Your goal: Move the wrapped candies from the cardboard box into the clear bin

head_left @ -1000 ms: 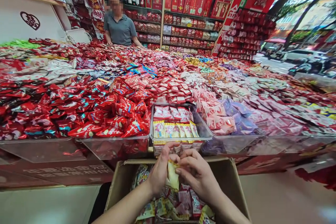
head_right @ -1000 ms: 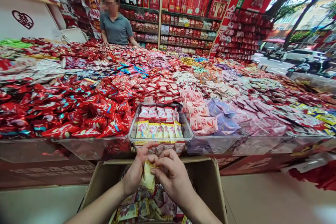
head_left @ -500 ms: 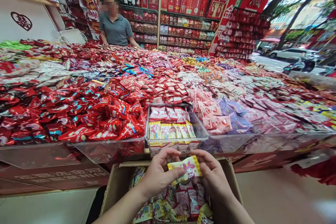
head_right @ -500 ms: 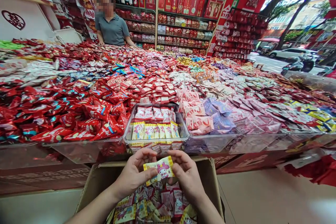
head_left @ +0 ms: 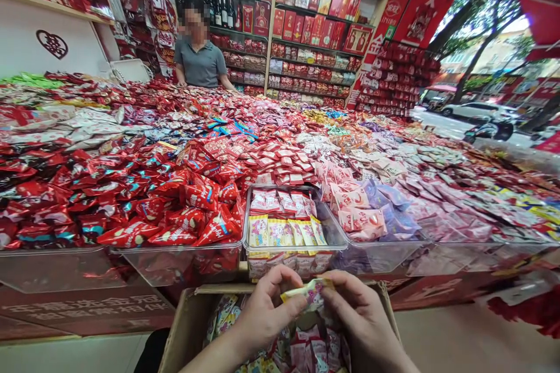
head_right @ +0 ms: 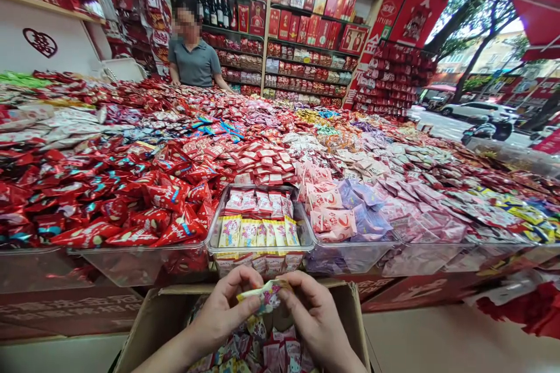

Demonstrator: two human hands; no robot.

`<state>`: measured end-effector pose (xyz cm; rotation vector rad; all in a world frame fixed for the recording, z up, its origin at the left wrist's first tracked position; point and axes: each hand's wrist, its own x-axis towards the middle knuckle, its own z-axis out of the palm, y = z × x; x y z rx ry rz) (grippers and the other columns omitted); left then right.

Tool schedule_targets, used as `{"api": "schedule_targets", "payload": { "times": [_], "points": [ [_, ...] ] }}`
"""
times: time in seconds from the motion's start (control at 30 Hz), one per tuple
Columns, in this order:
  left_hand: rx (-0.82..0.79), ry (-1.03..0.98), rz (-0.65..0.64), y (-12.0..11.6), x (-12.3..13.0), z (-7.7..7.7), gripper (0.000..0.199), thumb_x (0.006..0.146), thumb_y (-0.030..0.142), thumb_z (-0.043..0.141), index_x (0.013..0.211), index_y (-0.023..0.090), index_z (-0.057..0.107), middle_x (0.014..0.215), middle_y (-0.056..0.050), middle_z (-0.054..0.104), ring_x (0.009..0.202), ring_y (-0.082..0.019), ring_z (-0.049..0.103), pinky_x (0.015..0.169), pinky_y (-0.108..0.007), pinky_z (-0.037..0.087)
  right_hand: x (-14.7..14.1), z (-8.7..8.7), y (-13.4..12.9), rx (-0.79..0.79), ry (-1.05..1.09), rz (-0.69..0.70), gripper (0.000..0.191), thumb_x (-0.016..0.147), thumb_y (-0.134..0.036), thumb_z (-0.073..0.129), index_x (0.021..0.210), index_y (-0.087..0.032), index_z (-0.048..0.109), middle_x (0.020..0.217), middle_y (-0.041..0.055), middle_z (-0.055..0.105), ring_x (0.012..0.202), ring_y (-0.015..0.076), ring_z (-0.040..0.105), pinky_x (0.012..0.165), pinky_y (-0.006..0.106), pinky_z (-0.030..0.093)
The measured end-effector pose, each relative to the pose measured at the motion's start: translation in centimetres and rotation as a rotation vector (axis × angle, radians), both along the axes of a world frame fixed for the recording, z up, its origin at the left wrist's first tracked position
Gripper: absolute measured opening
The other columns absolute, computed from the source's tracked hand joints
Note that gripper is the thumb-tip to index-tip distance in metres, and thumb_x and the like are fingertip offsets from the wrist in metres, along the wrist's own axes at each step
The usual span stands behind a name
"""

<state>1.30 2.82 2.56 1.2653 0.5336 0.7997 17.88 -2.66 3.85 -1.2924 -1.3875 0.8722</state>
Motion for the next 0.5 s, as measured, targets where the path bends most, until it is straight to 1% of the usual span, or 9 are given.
{"api": "schedule_targets", "payload": {
  "times": [0.07,0.13,0.2,0.27,0.37,0.43,0.5],
  "points": [
    [-0.029,-0.05,-0.022,0.1,0.1,-0.1,0.019,0.076,0.034,0.054,0.086,0.019,0.048,0.074,0.001,0.053,0.062,-0.01,0.051,0.058,-0.021,0.04,1.2,1.9,0.8,0.099,-0.185,-0.022,0.014,0.08,-0.027,0.047,0.088,-0.021,0.057,0.082,0.0037,0.06,0.074,0.0161,0.056,0.065,0.025,0.045],
    [-0.045,-0.037,-0.01,0.2,0.2,-0.1,0.021,0.077,0.035,0.053,0.087,0.017,0.048,0.072,0.0,0.055,0.058,-0.01,0.052,0.057,-0.023,0.04,2.4,4.1,2.3,0.179,-0.349,-0.065,0.015,0.081,-0.027,0.045,0.088,-0.02,0.056,0.081,0.004,0.059,0.072,0.0159,0.055,0.065,0.025,0.044],
    [-0.042,0.022,0.015,0.2,0.2,0.0,0.021,0.075,0.035,0.055,0.082,0.016,0.049,0.067,0.0,0.055,0.056,-0.01,0.052,0.056,-0.023,0.04,3.3,6.0,4.3,0.19,-0.469,-0.089,0.017,0.081,-0.027,0.043,0.088,-0.019,0.056,0.079,0.0038,0.059,0.069,0.0153,0.055,0.063,0.025,0.043],
    [-0.035,0.073,0.027,0.1,0.3,0.1,0.021,0.073,0.034,0.057,0.077,0.015,0.049,0.064,0.001,0.054,0.055,-0.01,0.051,0.055,-0.022,0.039,3.6,7.3,6.7,0.158,-0.558,-0.038,0.017,0.081,-0.026,0.041,0.087,-0.018,0.056,0.078,0.003,0.059,0.068,0.0145,0.054,0.063,0.024,0.042],
    [-0.012,0.115,0.036,0.0,0.3,-0.1,0.019,0.072,0.032,0.057,0.076,0.016,0.05,0.059,0.002,0.052,0.054,-0.01,0.049,0.053,-0.021,0.038,3.0,8.0,10.3,0.14,-0.688,0.082,0.017,0.08,-0.023,0.041,0.083,-0.017,0.057,0.076,0.002,0.061,0.069,0.0139,0.054,0.063,0.023,0.04],
    [0.011,0.138,0.044,-0.1,0.3,-0.5,0.016,0.073,0.03,0.056,0.076,0.016,0.05,0.058,0.003,0.051,0.054,-0.01,0.048,0.053,-0.02,0.037,2.2,7.8,12.3,0.141,-0.757,0.108,0.018,0.08,-0.021,0.041,0.082,-0.017,0.058,0.077,0.0023,0.061,0.071,0.0138,0.054,0.063,0.022,0.039],
    [0.04,0.161,0.048,-0.1,0.2,-0.8,0.012,0.074,0.027,0.055,0.077,0.016,0.051,0.059,0.003,0.051,0.055,-0.01,0.047,0.053,-0.02,0.037,1.5,7.4,13.6,0.109,-0.818,0.143,0.018,0.079,-0.019,0.041,0.082,-0.016,0.059,0.079,0.0027,0.062,0.072,0.014,0.054,0.063,0.022,0.039]
  ]
}}
